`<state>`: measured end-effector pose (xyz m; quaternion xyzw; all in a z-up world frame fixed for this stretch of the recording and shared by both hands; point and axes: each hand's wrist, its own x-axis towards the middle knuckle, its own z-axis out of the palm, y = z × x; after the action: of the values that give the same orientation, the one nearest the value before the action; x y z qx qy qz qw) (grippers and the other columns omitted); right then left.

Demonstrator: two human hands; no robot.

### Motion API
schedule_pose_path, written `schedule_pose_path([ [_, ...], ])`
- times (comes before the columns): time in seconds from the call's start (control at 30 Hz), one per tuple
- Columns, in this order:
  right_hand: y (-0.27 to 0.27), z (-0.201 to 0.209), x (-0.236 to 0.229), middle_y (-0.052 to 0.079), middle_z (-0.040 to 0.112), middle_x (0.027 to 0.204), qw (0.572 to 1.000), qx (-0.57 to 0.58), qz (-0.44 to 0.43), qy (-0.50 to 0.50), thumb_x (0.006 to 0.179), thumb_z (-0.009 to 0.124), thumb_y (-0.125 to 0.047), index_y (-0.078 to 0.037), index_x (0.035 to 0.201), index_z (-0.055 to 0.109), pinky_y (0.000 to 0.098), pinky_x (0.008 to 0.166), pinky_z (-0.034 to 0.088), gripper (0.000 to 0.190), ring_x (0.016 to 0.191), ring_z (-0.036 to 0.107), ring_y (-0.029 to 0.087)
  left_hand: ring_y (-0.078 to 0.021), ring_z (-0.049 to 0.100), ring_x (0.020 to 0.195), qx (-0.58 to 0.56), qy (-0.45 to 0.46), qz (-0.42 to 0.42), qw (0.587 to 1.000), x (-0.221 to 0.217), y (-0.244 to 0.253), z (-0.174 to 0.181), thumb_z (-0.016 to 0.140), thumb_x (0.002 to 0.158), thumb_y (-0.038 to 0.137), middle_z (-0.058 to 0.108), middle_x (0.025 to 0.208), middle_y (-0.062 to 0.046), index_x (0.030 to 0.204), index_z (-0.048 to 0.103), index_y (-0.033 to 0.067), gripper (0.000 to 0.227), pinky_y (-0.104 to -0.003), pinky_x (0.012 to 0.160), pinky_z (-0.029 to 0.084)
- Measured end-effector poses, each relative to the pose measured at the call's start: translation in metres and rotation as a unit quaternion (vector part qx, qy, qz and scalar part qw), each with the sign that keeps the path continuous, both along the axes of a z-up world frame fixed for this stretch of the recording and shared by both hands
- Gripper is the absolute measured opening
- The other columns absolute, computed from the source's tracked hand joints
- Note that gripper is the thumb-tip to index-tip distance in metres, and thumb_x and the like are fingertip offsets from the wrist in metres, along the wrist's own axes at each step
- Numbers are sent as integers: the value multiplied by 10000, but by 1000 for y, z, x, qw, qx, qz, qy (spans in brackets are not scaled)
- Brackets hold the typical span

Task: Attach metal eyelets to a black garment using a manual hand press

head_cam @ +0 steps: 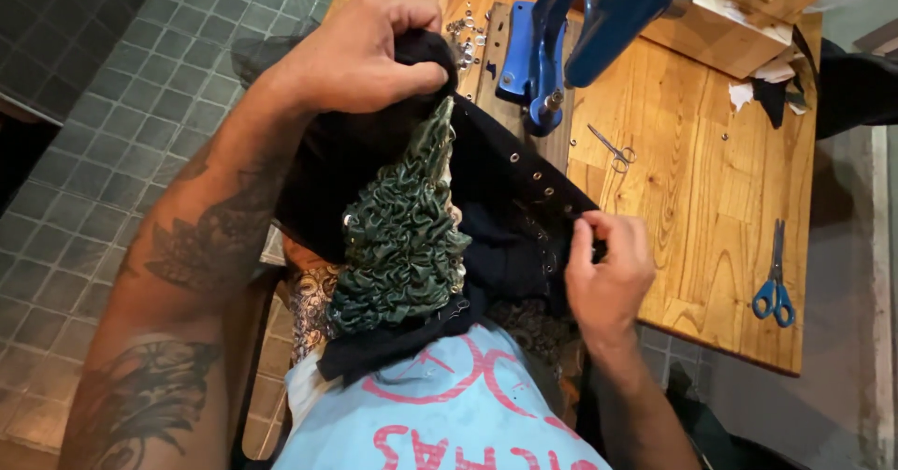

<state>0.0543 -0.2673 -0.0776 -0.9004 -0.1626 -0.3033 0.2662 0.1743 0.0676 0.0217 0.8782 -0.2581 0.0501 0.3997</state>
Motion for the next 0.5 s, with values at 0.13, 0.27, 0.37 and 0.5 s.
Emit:
schedule_pose_path([
  [0.13, -15, 13, 6, 140, 646, 1064, 984, 161, 27, 75, 991, 633, 33, -32, 984, 627, 353, 910, 479, 66, 1032, 617, 259, -77, 455, 691, -8, 17, 8, 1000, -4, 3, 1, 668, 813, 140, 477, 706, 58, 758, 523, 155, 156, -273, 602, 345],
  [0.27, -49, 2, 18, 16, 660, 884, 822, 489, 26, 289, 974, 597, -74, -113, 961, 566, 143, 402, 211, 52, 464, 325, -34, -81, 483, 706, -5, 77, 13, 997, -8, -1, 0, 676, 830, 161, 518, 721, 45, 782, 555, 162, 130, -265, 617, 359],
  [0.37, -52, 5, 32, -81, 467, 608, 853, 388, -33, 346, 940, 676, -115, -179, 942, 622, 190, 441, 239, 83, 490, 340, 2, -76, 513, 681, -8, 108, -8, 994, -8, -4, -9, 667, 839, 158, 565, 729, 53, 830, 644, 144, 28, -254, 596, 382],
  [0.5, -41, 20, 42, -28, 731, 967, 915, 133, -106, 367, 906, 662, -172, -136, 932, 697, 253, 816, 482, 56, 899, 677, 98, -77, 463, 648, 19, 150, 8, 989, -7, -6, -24, 668, 807, 183, 508, 679, 47, 753, 543, 174, 136, -265, 567, 352],
])
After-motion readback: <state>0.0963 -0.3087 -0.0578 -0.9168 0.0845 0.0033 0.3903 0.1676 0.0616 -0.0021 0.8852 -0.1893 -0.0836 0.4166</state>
